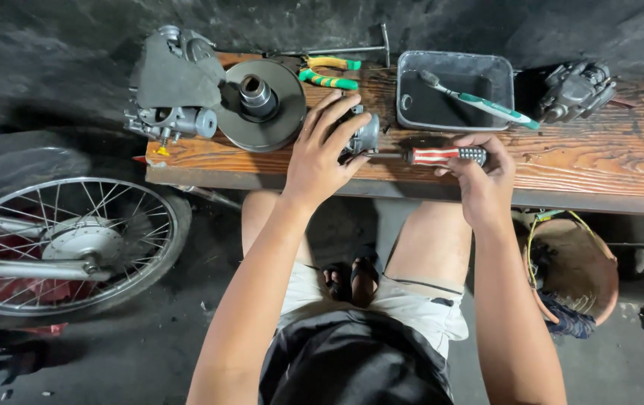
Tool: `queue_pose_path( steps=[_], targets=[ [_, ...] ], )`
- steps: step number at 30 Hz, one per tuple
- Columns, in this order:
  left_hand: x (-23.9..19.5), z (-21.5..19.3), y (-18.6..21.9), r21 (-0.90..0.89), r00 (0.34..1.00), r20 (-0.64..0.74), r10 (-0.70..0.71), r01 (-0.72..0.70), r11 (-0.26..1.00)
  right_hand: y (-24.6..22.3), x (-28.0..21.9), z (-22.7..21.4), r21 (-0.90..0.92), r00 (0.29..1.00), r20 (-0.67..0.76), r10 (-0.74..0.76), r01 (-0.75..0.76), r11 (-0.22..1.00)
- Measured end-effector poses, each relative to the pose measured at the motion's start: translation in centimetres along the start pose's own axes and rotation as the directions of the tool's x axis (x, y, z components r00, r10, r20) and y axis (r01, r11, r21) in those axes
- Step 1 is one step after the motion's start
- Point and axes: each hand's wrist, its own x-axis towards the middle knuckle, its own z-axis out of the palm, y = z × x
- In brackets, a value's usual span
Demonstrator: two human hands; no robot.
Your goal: The person assembles a cylindrical mechanical component on a wooden table, inserting a small ring into a central shaft. They then handle a larger circular metal part, rotating it to inspect the interior. Finally, the person uses a screwdriver to tighten a bolt on a separate mechanical assembly.
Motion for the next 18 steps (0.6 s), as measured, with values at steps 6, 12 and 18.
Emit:
queue_pose_path(
  steps=[6,12,18],
  targets=[
    [0.24,-0.4,0.57,0.009,0.999,-0.039,-0.021,0.022,1.0,-0.03,0.24,-0.04,-0.015,1.0,0.019,-0.01,0.01,1.0],
    [0.38,-0.87,0.64,-0.034,0.999,-0.042,-0.019,0.017,0.999,0.25,0.59,-0.28,-0.028,0.999,0.04,-0.004,0.005,1.0],
    [0.29,-0.9,0.58,-0.019,0.999,-0.019,-0.026,0.025,1.0,-0.33,0.48,0.17,-0.048,0.998,0.063,0.004,-0.001,0.999]
  ],
)
